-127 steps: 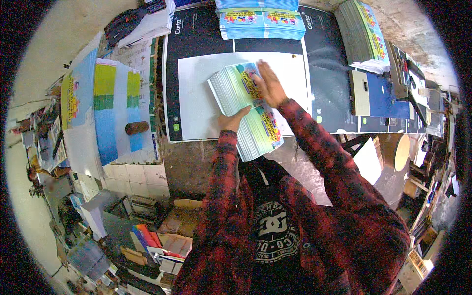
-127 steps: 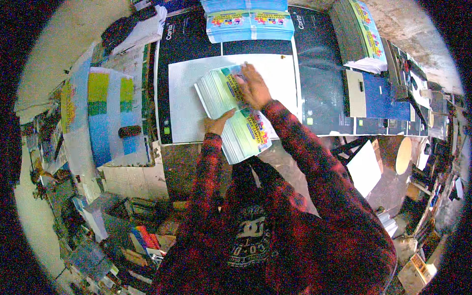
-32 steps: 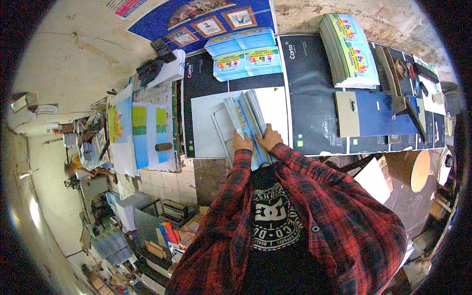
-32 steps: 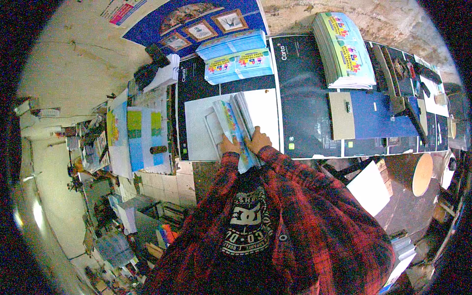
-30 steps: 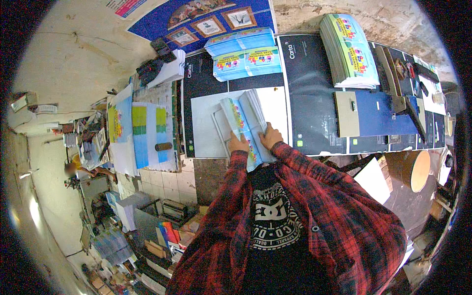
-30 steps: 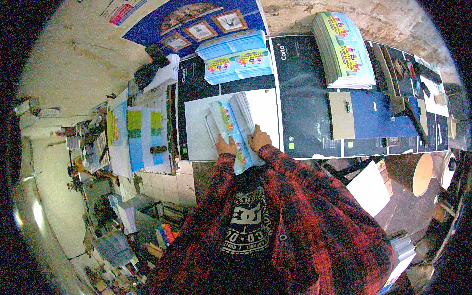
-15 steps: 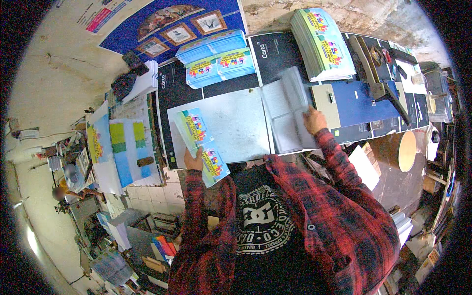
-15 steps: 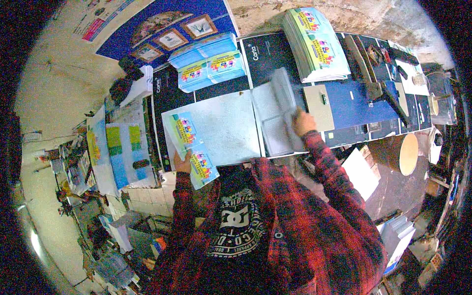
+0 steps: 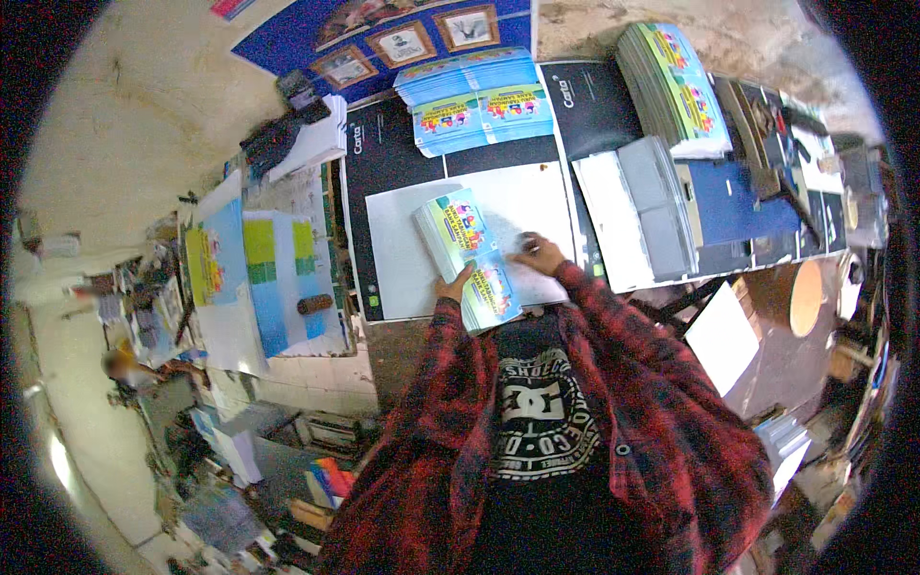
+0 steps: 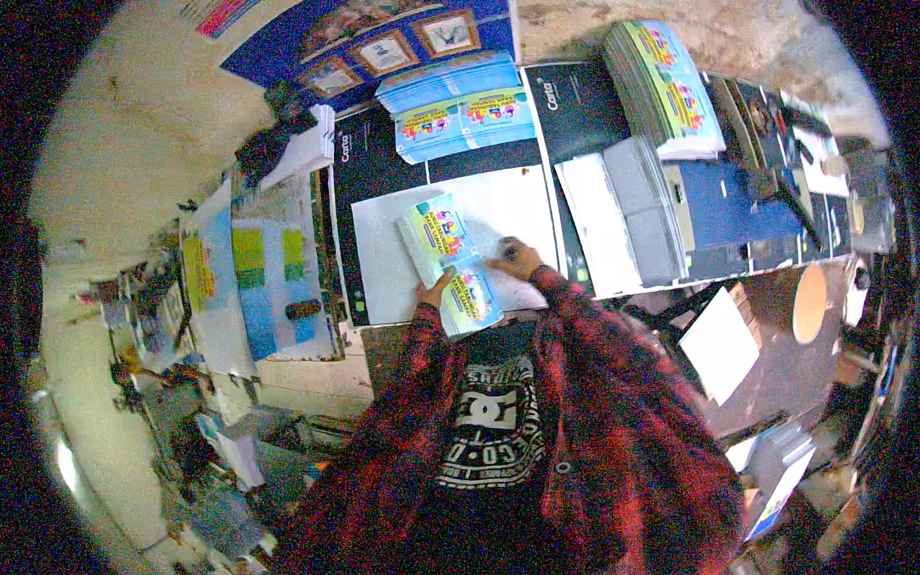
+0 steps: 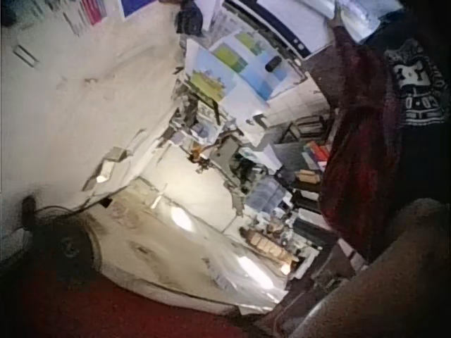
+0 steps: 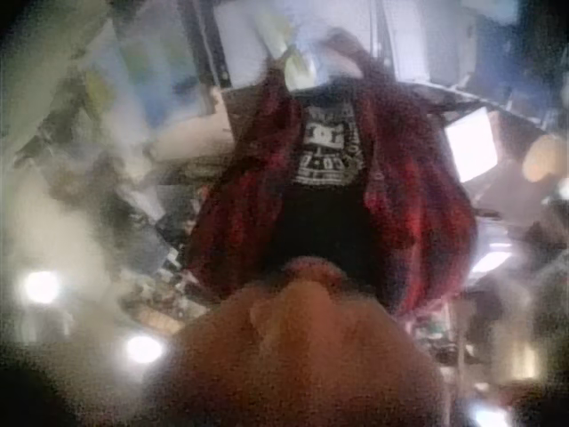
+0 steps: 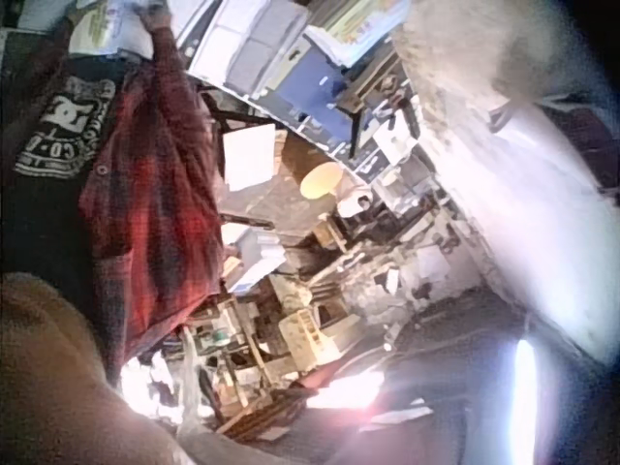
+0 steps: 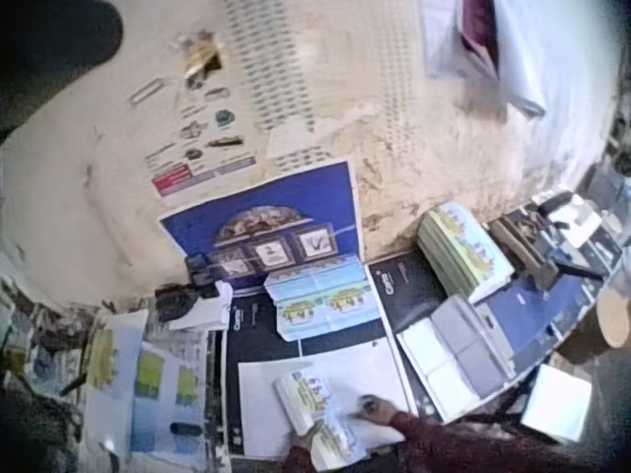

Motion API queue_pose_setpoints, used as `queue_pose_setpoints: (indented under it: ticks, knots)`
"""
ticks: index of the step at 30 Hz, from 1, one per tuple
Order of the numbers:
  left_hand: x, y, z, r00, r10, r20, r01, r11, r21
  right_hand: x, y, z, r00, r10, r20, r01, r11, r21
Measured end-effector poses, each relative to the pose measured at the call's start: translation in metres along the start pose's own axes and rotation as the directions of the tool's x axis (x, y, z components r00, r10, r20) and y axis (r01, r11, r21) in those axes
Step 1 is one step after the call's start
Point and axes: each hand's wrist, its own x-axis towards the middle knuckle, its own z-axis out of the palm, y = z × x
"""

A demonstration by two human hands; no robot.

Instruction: The person repeatedly picks up stacks of printed paper sheets from a table, aligns them, and places them into a growing pile. The person handles the papers by hand, occasionally adjusting the stack's position. The task involves repetitive handling of identical printed sheets in a cluttered workspace.

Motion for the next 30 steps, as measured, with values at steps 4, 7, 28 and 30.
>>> queue_pose_setpoints:
  ticks: [4, 7, 28, 30]
  knots:
    - [0.005, 0.014, 0.007, 0.999, -0.021, -0.028, 0.028, 0.958, 0.285, 0.025, -0.019, 0.048, 0.998, 0.048, -0.027, -0.046, 0.995, 0.092]
    - [0.012, -0.017, -0.041, 0.984, -0.116, 0.135, 0.119, 0.993, -0.011, 0.015, -0.049, 0.061, 0.971, -0.131, 0.198, 0.055, 0.935, 0.351]
    - [-0.004, 0.029, 0.007, 0.968, 0.198, 0.154, -0.220, 0.966, 0.139, 0.005, -0.013, 0.022, 0.999, -0.033, -0.042, 0.047, 0.928, 0.369]
    - [-0.007, 0.029, 0.015, 0.974, 0.175, 0.141, -0.191, 0.975, 0.112, -0.007, -0.041, 0.013, 1.000, -0.024, -0.004, 0.024, 0.997, 0.076]
